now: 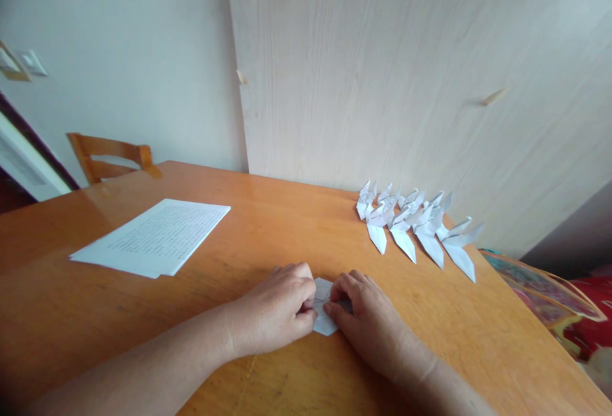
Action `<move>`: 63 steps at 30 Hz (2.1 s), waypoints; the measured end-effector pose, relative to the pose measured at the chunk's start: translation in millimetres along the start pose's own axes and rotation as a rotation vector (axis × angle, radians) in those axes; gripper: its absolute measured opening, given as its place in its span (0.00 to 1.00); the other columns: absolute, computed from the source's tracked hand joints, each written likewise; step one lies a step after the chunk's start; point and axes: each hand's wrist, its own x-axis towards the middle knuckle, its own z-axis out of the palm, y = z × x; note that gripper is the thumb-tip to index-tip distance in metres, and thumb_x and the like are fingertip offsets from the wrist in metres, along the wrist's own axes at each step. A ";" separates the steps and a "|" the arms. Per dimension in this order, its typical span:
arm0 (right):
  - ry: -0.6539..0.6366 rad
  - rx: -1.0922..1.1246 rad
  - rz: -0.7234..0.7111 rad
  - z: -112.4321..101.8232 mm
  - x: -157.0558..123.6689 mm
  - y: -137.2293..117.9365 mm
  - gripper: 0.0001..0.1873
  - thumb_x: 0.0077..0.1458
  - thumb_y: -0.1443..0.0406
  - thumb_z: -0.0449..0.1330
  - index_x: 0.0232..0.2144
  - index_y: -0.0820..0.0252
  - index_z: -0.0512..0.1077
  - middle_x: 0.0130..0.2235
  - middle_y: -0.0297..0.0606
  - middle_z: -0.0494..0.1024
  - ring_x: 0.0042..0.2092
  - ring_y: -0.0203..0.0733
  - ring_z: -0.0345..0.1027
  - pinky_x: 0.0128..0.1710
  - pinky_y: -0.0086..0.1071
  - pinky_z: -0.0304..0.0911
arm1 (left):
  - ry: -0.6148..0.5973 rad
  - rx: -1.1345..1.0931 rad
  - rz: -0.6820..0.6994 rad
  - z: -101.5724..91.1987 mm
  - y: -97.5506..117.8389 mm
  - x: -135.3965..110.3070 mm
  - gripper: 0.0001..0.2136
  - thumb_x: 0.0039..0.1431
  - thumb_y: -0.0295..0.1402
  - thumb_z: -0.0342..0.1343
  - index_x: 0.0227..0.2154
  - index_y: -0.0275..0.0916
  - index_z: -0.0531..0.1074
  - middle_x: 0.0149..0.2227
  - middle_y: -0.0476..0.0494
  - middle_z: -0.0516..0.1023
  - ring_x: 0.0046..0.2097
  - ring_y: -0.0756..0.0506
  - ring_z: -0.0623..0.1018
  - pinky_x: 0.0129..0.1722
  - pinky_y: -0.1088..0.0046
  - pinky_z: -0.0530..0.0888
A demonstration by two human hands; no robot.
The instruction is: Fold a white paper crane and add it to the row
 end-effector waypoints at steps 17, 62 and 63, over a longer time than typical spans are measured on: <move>-0.011 -0.007 -0.034 -4.9 -2.5 6.8 0.05 0.58 0.63 0.60 0.31 0.57 0.69 0.35 0.35 0.72 0.36 0.40 0.66 0.36 0.32 0.59 | -0.055 -0.003 0.045 -3.1 -1.0 -0.8 0.09 0.60 0.32 0.50 0.40 0.49 0.72 0.41 0.47 0.70 0.46 0.42 0.72 0.43 0.63 0.63; -0.051 0.076 0.123 -0.8 -2.9 -23.3 0.06 0.50 0.72 0.53 0.28 0.57 0.67 0.28 0.32 0.73 0.30 0.38 0.63 0.28 0.30 0.54 | -0.172 -0.081 0.069 -11.8 -13.9 4.7 0.13 0.60 0.29 0.48 0.41 0.51 0.75 0.42 0.50 0.72 0.47 0.44 0.73 0.47 0.63 0.64; -0.061 0.057 0.127 -0.9 -2.4 -23.4 0.06 0.49 0.72 0.53 0.28 0.57 0.67 0.28 0.32 0.72 0.30 0.37 0.63 0.28 0.30 0.53 | -0.189 -0.093 0.077 -13.6 -16.0 5.0 0.13 0.60 0.30 0.49 0.41 0.52 0.75 0.42 0.50 0.72 0.46 0.44 0.73 0.47 0.64 0.64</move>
